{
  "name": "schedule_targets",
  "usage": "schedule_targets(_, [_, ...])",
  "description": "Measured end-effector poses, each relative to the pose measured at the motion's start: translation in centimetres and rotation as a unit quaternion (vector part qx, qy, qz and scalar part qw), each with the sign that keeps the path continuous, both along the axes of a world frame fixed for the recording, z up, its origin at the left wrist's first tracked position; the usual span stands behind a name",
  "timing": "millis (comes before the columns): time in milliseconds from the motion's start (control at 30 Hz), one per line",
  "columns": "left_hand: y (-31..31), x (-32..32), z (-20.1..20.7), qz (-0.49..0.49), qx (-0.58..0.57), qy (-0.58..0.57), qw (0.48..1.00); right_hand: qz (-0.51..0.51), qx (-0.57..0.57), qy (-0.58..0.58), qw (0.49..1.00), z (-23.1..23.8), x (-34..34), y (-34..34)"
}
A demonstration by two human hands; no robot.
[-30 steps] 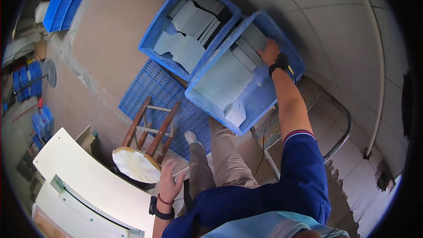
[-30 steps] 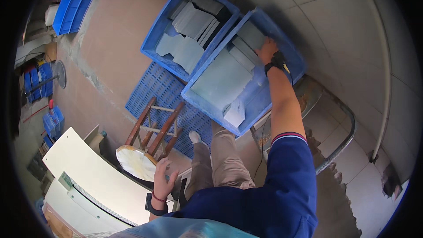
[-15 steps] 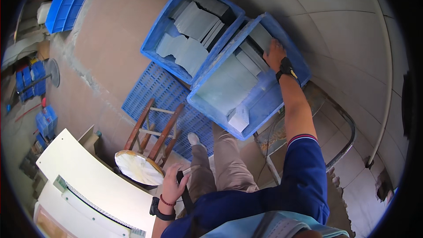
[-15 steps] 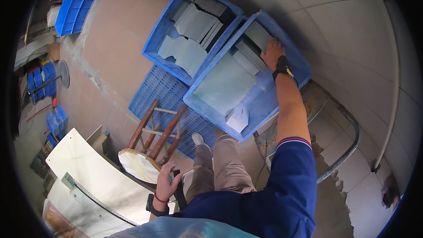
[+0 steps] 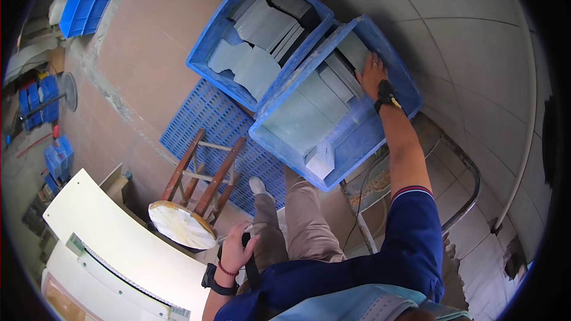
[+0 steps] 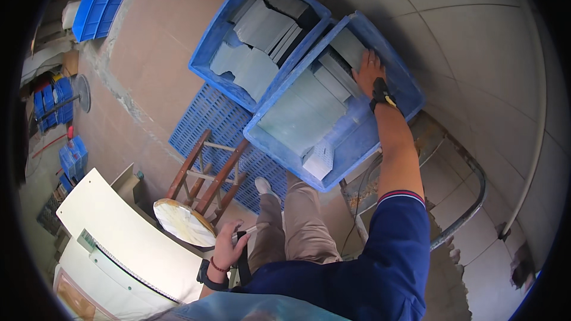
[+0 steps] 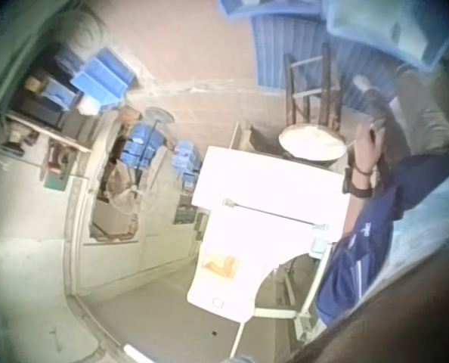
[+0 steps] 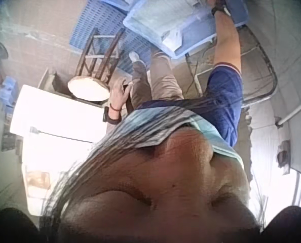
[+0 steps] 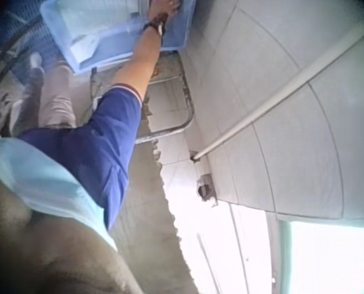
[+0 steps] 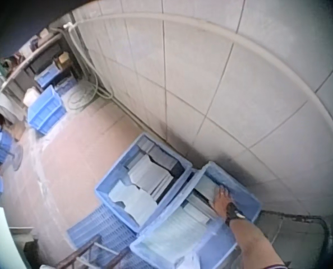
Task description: The recorder is organizing and stacking metal plates into containers and onto a machine.
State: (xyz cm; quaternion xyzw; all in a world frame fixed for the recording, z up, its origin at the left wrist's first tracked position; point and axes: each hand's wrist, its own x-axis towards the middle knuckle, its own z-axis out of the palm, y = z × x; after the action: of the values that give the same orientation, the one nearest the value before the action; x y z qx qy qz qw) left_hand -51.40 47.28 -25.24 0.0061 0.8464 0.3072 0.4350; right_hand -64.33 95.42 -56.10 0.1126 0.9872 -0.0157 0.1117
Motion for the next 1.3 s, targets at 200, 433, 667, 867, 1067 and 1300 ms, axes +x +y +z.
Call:
schedule_targets(200, [-0.1, -0.4, -0.1, 0.011, 0.015, 0.013, 1.000, -0.103, -0.042, -0.045, 0.993, 1.1, -2.0, 0.1])
schedule_targets(433, [-0.7, 0.5, 0.0, 0.026, 0.004, -0.001, 1.000, -0.113, -0.042, -0.099, 0.988, 1.0, -3.7, -0.5])
schedule_targets(667, [-2.6, 1.4, 1.7, 0.036, 0.004, 0.054, 0.998, -0.111, -0.084, -0.124, 0.982, 7.9, -1.8, 0.9])
schedule_targets(867, [-2.6, 0.8, 3.2, 0.043, 0.052, 0.080, 0.994, -0.211, -0.263, -0.036, 0.941, 15.3, 3.7, 2.1])
schedule_targets(1067, [-1.8, 0.8, 4.9, 0.057, 0.119, 0.170, 0.977, -0.315, -0.718, -0.083, 0.615, 25.0, 7.4, -7.2])
schedule_targets(1300, [-2.7, 2.4, 5.8, 0.319, 0.373, 0.020, 0.871, -0.184, -0.787, -0.173, 0.562, 34.5, 10.3, -21.3])
